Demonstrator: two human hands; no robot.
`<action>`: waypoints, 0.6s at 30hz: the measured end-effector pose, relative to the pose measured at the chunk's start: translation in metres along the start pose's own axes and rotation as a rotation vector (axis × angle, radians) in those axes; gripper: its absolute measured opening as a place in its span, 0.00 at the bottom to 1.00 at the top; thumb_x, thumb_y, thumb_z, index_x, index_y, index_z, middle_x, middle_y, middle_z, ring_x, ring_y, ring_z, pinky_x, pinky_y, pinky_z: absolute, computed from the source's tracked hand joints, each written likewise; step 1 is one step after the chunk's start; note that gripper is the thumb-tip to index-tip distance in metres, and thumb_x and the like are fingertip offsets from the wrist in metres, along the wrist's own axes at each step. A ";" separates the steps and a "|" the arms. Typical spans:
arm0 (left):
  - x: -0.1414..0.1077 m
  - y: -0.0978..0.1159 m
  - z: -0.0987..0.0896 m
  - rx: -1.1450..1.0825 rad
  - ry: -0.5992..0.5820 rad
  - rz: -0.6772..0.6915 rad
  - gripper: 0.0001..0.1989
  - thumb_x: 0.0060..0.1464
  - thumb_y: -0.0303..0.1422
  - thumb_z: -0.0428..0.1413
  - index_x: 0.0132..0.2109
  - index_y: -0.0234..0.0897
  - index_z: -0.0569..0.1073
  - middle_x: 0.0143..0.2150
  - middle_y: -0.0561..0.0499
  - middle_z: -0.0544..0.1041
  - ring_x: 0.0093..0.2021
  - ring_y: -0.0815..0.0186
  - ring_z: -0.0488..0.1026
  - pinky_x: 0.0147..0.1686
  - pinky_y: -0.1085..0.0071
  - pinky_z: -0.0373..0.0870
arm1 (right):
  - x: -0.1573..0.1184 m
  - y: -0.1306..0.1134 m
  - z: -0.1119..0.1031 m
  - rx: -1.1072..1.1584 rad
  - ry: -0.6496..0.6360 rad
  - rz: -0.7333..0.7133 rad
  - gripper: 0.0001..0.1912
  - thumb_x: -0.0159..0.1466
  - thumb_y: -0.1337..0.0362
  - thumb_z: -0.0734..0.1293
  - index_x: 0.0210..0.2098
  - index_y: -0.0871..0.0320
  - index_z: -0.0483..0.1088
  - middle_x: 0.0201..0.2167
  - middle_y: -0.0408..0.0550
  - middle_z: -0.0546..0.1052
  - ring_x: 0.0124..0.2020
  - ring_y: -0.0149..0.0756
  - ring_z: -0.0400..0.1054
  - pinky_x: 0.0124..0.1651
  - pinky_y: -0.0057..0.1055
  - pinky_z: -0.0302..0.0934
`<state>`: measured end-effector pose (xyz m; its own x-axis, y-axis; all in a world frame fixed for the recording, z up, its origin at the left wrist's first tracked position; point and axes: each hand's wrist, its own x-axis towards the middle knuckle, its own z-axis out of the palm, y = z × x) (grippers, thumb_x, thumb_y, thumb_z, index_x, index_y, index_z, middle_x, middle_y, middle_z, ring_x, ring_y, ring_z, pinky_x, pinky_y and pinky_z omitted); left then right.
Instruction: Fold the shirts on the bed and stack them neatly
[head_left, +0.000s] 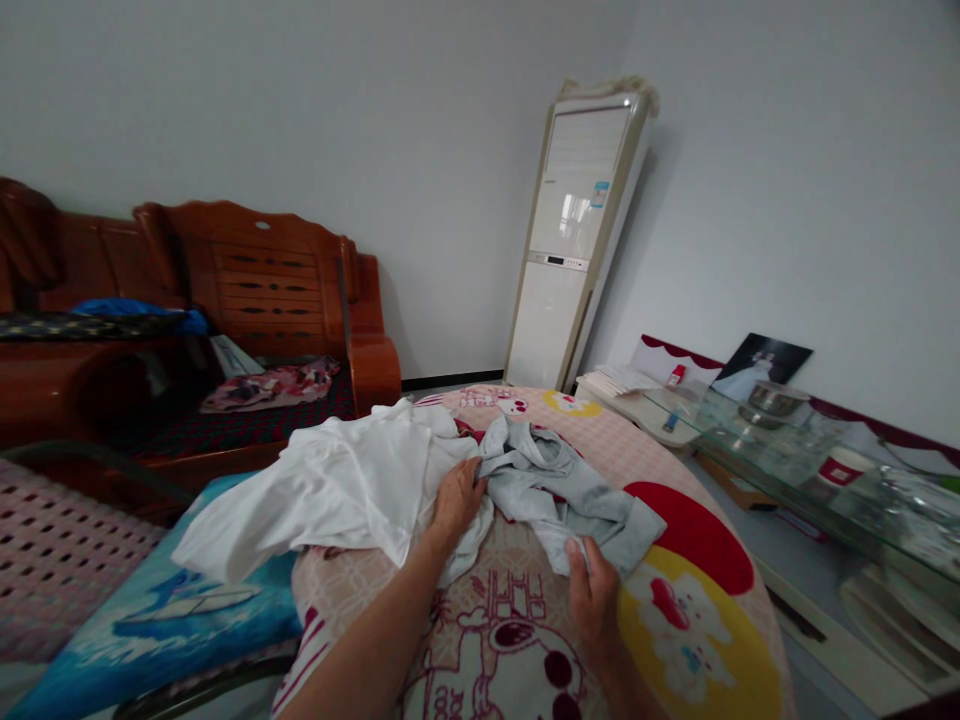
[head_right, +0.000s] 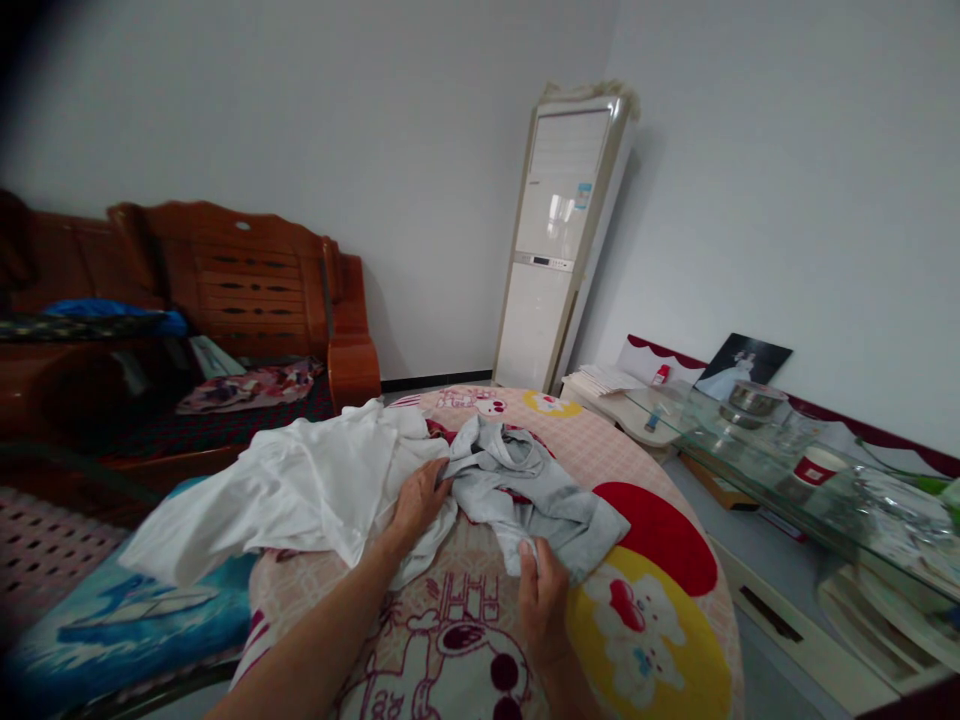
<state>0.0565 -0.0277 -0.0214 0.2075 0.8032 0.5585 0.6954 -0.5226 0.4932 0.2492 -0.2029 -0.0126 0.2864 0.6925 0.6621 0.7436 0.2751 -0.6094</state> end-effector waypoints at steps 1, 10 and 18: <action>0.000 0.001 -0.001 0.003 -0.017 -0.011 0.14 0.57 0.28 0.52 0.51 0.36 0.67 0.49 0.42 0.75 0.49 0.60 0.72 0.50 0.65 0.66 | -0.003 -0.005 0.002 0.000 -0.056 -0.048 0.17 0.69 0.59 0.54 0.26 0.56 0.61 0.18 0.41 0.64 0.21 0.30 0.59 0.26 0.26 0.52; 0.004 0.013 -0.020 -0.097 -0.111 -0.120 0.07 0.57 0.28 0.48 0.40 0.38 0.70 0.32 0.49 0.76 0.32 0.65 0.72 0.33 0.72 0.61 | -0.011 -0.012 0.005 0.036 -0.282 -0.205 0.18 0.69 0.62 0.53 0.30 0.58 0.69 0.23 0.45 0.71 0.27 0.32 0.65 0.34 0.27 0.57; 0.006 0.019 -0.032 -0.401 -0.090 -0.134 0.19 0.59 0.41 0.46 0.22 0.39 0.65 0.19 0.54 0.63 0.23 0.67 0.62 0.26 0.72 0.57 | -0.010 -0.004 0.013 0.025 -0.127 -0.112 0.18 0.69 0.61 0.55 0.24 0.57 0.65 0.19 0.42 0.67 0.22 0.28 0.60 0.29 0.25 0.54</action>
<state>0.0486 -0.0425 0.0127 0.2054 0.8838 0.4204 0.4017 -0.4678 0.7873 0.2360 -0.2023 -0.0224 0.1227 0.7349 0.6670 0.7508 0.3708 -0.5466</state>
